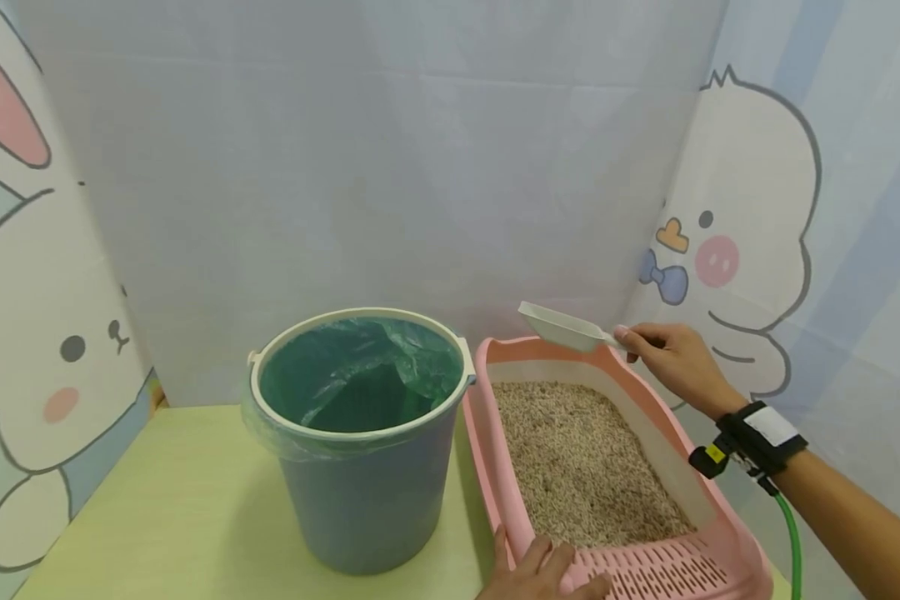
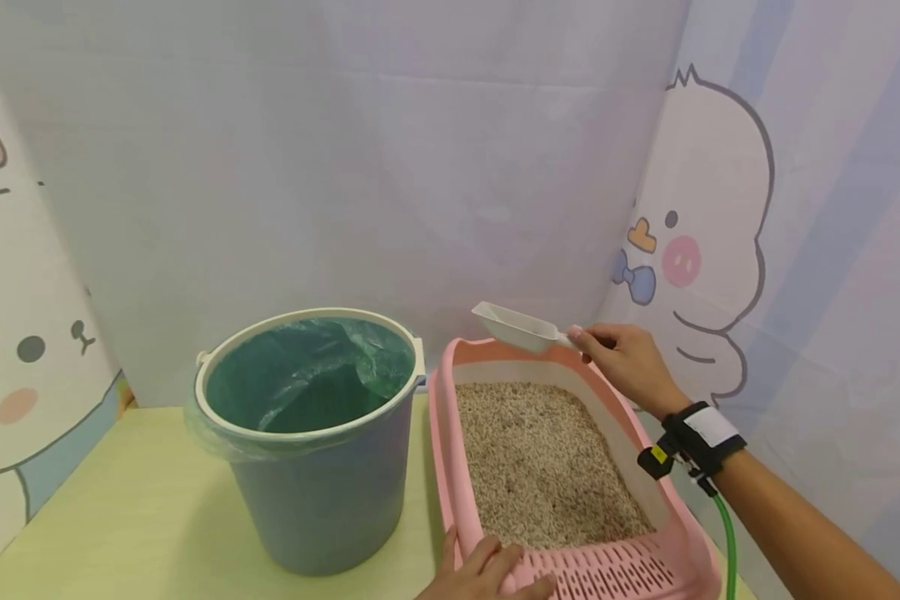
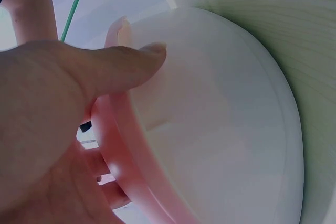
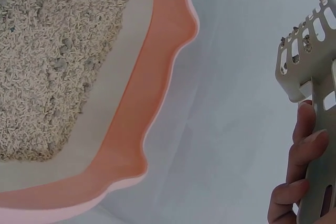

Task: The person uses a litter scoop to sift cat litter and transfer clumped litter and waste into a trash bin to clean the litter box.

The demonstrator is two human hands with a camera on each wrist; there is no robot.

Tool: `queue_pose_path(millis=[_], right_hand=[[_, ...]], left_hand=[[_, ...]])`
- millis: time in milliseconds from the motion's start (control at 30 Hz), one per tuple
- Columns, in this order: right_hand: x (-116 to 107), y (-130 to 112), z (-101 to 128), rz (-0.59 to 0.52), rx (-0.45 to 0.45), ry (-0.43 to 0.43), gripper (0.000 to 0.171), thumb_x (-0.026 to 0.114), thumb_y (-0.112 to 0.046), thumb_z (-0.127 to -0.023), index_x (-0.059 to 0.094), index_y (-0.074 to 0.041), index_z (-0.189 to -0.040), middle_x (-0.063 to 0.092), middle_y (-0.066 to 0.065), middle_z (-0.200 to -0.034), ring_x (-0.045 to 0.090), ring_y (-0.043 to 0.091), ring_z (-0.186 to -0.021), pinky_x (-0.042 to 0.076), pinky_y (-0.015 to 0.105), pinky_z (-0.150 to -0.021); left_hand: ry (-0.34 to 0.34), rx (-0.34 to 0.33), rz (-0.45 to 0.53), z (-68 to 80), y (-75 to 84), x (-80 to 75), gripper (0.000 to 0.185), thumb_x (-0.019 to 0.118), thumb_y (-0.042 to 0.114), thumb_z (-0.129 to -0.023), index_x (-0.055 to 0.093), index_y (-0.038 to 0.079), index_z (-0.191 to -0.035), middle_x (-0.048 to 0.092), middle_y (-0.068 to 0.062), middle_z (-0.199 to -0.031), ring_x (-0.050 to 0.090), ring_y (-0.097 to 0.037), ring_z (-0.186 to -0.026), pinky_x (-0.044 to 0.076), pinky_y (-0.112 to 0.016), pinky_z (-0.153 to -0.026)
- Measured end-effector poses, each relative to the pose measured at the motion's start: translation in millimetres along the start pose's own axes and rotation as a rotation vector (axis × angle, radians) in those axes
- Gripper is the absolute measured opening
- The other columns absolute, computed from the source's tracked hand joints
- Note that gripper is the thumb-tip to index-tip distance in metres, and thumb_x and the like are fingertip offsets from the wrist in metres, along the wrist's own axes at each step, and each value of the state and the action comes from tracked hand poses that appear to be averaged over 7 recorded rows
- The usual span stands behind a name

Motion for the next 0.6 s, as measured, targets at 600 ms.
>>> queue_pose_path(millis=[600], right_hand=[[44.5, -98.6, -53.6, -0.100, -0.248, -0.120, 0.026, 0.061, -0.025, -0.107, 0.076, -0.016, -0.089, 0.064, 0.001, -0.073, 0.040, 0.010, -0.057, 0.034, 0.027, -0.056]], left_hand=[[0.131, -0.019, -0.059, 5.0, 0.2, 4.8, 0.052, 0.042, 0.064, -0.106, 0.036, 0.050, -0.156, 0.054, 0.017, -0.129, 0.052, 0.001, -0.114, 0.059, -0.057, -0.088]])
Point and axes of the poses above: each hand's wrist, its own z-axis away from the middle knuckle, its own x-axis out of the palm, y = z × x, the point moved 3 cm from there along -z, towards the middle knuckle
